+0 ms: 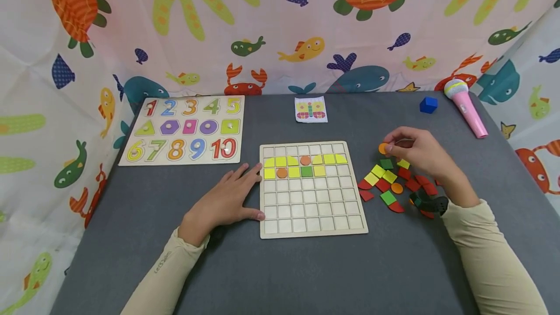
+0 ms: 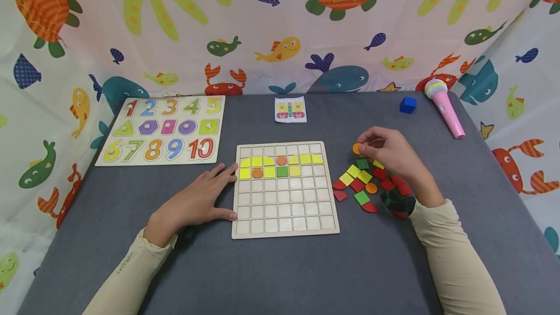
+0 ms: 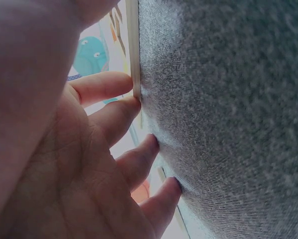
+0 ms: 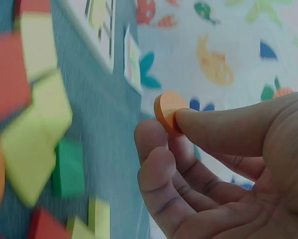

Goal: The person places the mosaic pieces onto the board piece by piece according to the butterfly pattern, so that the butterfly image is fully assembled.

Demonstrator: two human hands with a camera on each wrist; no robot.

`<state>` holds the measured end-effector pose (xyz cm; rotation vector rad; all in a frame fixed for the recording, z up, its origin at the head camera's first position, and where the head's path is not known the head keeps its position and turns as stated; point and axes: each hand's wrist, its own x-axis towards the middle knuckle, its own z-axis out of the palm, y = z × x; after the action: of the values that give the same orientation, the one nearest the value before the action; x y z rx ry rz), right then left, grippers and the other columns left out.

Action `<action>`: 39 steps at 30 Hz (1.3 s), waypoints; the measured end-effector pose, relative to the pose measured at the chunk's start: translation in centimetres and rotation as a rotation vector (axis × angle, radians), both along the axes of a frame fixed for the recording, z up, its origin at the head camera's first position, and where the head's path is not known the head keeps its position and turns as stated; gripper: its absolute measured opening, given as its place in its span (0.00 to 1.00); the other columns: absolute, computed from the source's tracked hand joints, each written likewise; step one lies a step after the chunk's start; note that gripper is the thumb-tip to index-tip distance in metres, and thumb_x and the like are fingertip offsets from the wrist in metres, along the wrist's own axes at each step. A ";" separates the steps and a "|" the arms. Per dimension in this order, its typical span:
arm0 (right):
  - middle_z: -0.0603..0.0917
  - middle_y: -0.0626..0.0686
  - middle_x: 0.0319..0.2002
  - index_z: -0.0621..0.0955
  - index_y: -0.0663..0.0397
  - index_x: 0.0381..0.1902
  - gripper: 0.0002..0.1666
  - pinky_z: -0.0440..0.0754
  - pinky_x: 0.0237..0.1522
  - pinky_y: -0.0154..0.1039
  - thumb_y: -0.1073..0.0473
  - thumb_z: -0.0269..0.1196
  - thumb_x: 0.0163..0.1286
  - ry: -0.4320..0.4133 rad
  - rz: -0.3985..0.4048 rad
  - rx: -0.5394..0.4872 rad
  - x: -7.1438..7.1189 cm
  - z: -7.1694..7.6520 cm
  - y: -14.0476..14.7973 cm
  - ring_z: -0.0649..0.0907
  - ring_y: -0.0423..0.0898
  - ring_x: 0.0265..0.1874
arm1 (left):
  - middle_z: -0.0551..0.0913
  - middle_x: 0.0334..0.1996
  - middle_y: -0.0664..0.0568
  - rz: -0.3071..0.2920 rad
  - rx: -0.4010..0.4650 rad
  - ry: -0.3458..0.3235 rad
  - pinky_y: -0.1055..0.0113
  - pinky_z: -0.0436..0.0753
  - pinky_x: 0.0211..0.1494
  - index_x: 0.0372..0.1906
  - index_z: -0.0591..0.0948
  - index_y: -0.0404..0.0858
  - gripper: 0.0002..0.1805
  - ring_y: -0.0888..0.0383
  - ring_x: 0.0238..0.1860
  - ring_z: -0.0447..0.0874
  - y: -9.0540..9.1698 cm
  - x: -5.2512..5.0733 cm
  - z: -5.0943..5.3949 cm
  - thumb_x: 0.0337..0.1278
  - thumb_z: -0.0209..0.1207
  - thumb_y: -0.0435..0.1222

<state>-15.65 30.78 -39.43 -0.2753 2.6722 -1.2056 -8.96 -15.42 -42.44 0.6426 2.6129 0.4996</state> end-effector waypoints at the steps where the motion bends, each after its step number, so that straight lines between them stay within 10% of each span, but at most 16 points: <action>1: 0.85 0.62 0.47 0.83 0.64 0.54 0.12 0.89 0.40 0.36 0.61 0.64 0.82 0.005 0.012 -0.010 0.0 0.1 -0.5 0.86 0.53 0.43 | 0.52 0.87 0.49 0.001 0.000 0.001 0.41 0.47 0.85 0.82 0.66 0.38 0.54 0.41 0.86 0.42 0.0 0.0 0.0 0.57 0.76 0.58; 39: 0.84 0.45 0.32 0.88 0.55 0.39 0.04 0.81 0.37 0.45 0.69 0.71 0.71 0.188 0.358 0.127 -0.1 -2.4 -10.5 0.80 0.45 0.32 | 0.52 0.87 0.48 -0.005 -0.010 0.003 0.41 0.46 0.85 0.82 0.66 0.38 0.55 0.42 0.86 0.41 0.1 0.0 0.3 0.57 0.76 0.58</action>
<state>-15.72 20.25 -41.87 -0.8419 2.6794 -0.9374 -8.99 -15.28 -42.15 0.6472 2.6139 0.4847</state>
